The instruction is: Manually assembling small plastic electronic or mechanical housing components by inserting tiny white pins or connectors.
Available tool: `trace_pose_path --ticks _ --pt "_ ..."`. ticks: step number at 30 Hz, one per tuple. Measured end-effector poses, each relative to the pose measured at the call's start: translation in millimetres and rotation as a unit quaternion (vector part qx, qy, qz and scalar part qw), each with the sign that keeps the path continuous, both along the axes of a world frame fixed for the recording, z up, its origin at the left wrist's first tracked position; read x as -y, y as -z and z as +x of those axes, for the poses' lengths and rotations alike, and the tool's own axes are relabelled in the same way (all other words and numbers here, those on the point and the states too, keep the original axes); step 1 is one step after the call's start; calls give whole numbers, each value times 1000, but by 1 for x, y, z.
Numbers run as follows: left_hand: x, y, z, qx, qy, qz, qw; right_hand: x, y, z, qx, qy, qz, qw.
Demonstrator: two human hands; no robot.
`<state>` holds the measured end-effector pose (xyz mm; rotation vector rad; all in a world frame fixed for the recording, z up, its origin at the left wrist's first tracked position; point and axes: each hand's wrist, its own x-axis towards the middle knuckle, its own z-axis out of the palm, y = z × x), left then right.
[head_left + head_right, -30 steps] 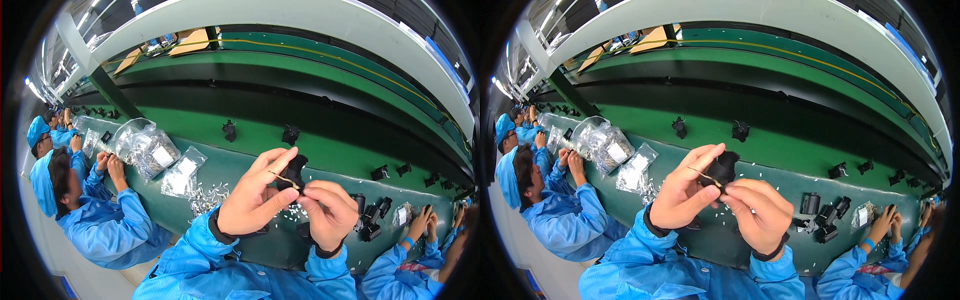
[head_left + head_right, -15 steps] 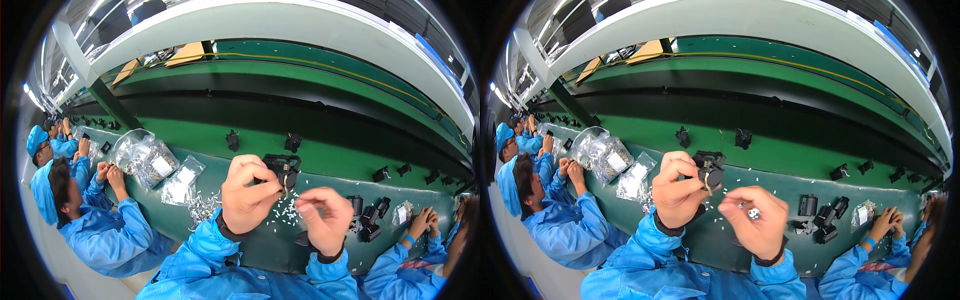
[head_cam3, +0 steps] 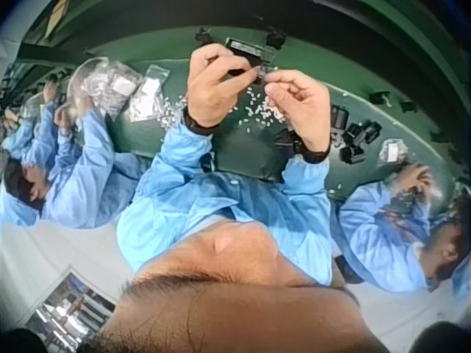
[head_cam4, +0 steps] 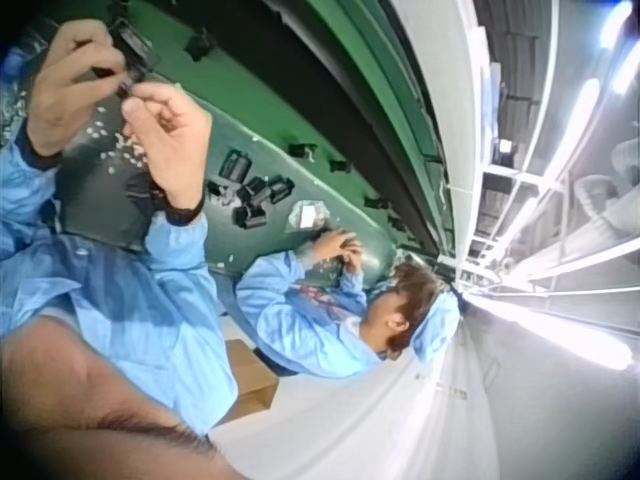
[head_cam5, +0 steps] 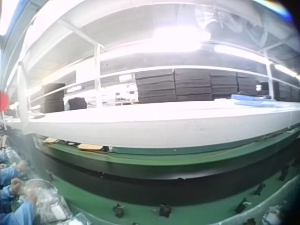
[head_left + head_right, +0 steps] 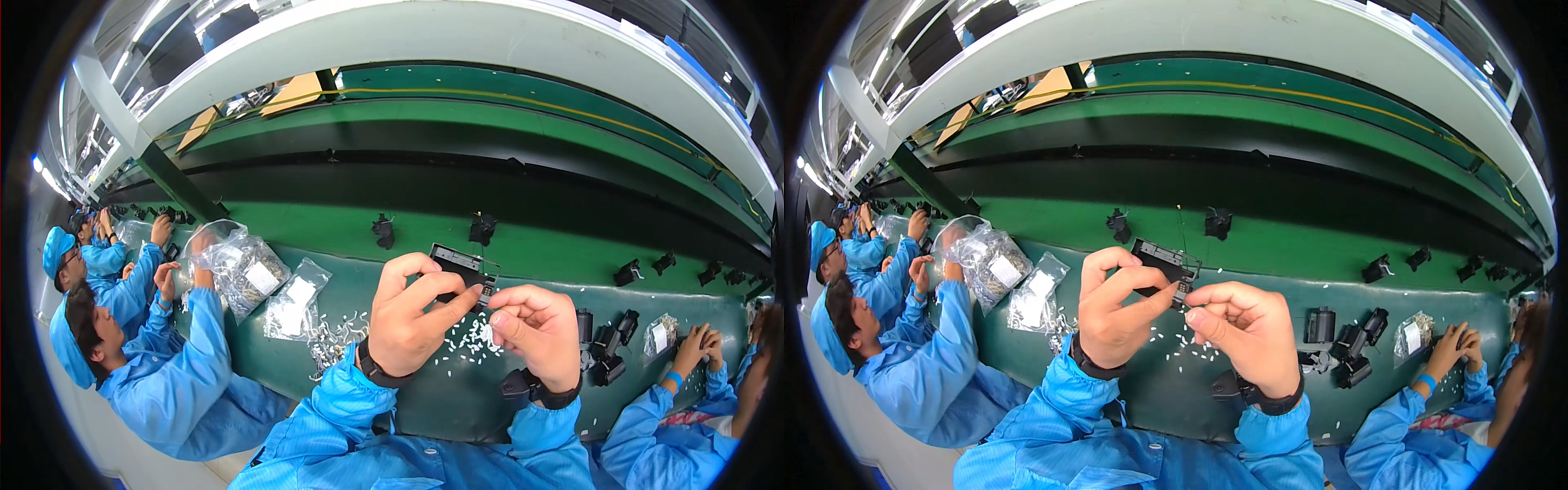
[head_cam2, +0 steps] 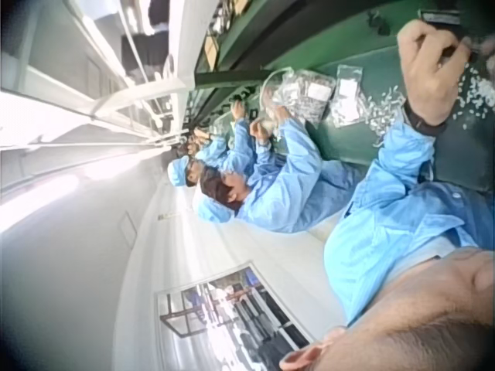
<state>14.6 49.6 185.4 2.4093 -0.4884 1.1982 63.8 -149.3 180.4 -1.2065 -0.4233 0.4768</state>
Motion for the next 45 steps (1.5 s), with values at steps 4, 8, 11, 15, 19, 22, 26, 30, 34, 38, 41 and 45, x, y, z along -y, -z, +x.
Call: trace_pose_path --ticks 4,8,11,15,19,22,26,30,34,38,41,45 --pt "0 3 4 -6 5 10 1000 2 1 8 -32 -24 2 999" --pt "2 10 10 -9 3 16 1000 0 10 14 -5 -11 -10 1000" --pt "-1 15 13 -19 -1 26 999 -3 15 17 17 10 -37 999" --pt "0 17 15 -22 -2 27 999 -7 23 18 34 30 -19 999" --pt "-1 15 13 -36 -5 -9 999 -18 16 11 34 77 8 996" --pt "-2 13 14 -49 6 -31 998 -23 16 8 107 136 7 985" --pt "-3 11 14 -67 41 -81 994 -23 10 7 149 149 -31 977" --pt "-11 8 15 -99 99 -116 983 -21 8 9 200 189 -44 960" --pt "-19 -1 11 -159 183 -160 957 -21 0 4 278 222 -88 930" --pt "-25 -6 8 -207 233 -171 935 -17 -2 -3 290 199 -122 928" --pt "-31 -6 5 -246 262 -206 910 -17 -4 -2 381 193 -191 884" --pt "-38 -5 5 -271 285 -274 878 -17 -19 0 464 141 -210 849"
